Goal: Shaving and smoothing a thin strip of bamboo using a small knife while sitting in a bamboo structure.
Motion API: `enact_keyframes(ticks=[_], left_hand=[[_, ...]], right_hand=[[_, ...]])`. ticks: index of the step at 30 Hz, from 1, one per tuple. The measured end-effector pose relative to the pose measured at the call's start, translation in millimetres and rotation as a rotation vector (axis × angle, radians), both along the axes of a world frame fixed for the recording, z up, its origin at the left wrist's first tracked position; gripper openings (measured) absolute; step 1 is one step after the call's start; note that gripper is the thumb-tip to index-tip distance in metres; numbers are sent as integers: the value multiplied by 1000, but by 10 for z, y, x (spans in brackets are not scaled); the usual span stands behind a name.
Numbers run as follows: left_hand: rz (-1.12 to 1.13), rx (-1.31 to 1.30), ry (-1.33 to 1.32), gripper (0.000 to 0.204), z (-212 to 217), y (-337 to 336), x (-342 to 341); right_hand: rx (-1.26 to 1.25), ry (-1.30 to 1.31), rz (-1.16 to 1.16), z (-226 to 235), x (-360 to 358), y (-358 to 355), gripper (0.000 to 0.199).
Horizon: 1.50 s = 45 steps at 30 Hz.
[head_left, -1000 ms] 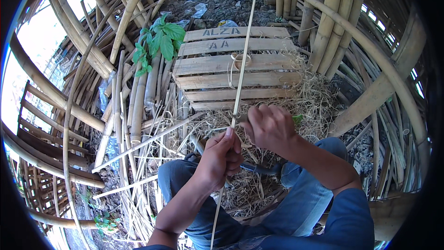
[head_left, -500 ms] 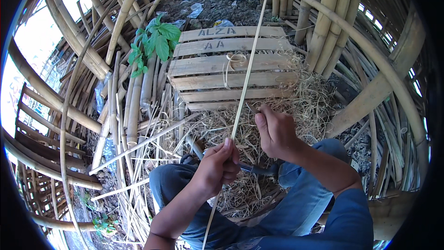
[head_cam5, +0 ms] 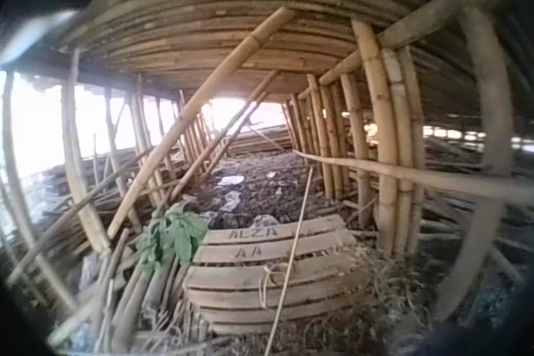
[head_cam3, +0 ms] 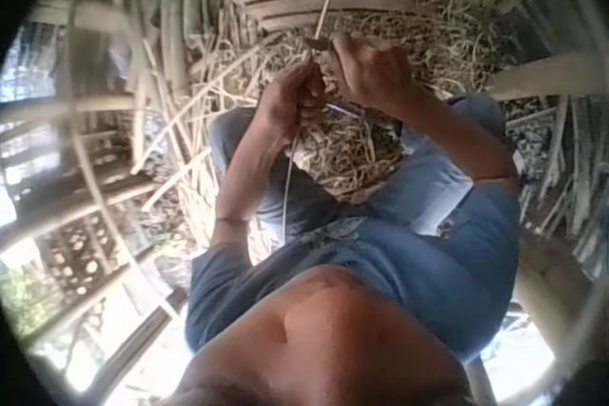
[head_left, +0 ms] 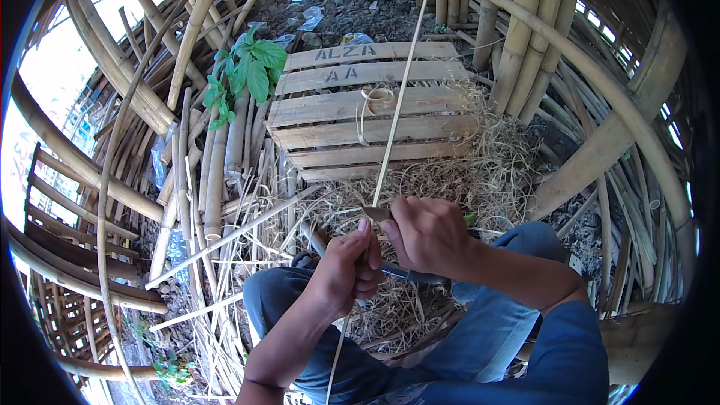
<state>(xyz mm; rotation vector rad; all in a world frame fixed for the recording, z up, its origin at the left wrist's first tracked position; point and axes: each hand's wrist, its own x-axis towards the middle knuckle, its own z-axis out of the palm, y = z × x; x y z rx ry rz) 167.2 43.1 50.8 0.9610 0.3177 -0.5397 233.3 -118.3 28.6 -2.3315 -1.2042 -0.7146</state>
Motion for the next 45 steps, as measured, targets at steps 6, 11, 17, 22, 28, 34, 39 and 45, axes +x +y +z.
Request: enact_keyframes(ticks=[6, 11, 17, 22, 28, 34, 39, 45], left_hand=[[40, 52, -47, 46, 12, 21, -1], [-6, -3, -30, 47, -21, -11, -5], [-52, 6, 29, 45, -11, 12, -91], [-47, -5, 18, 45, -42, 10, -66], [-21, 139, 25, 46, -14, -21, -62], [63, 246, -79, 46, 22, -62, -104], [57, 269, -61, 46, 25, -71, -123], [-36, 181, 11, 46, -18, -29, -163]], right_hand=[[7, 39, -88, 73, 176, 3, 18], [-11, -76, -27, 14, 157, -42, 21], [21, 43, -226, -6, 518, -99, 33], [-36, -67, -51, 8, 256, -95, 27], [-13, 196, -120, -2, 167, -46, 22], [-9, 8, -90, 59, 332, -105, 20], [-39, -158, -137, 128, 468, -130, 23], [-65, 66, -298, -22, 535, -195, 29]])
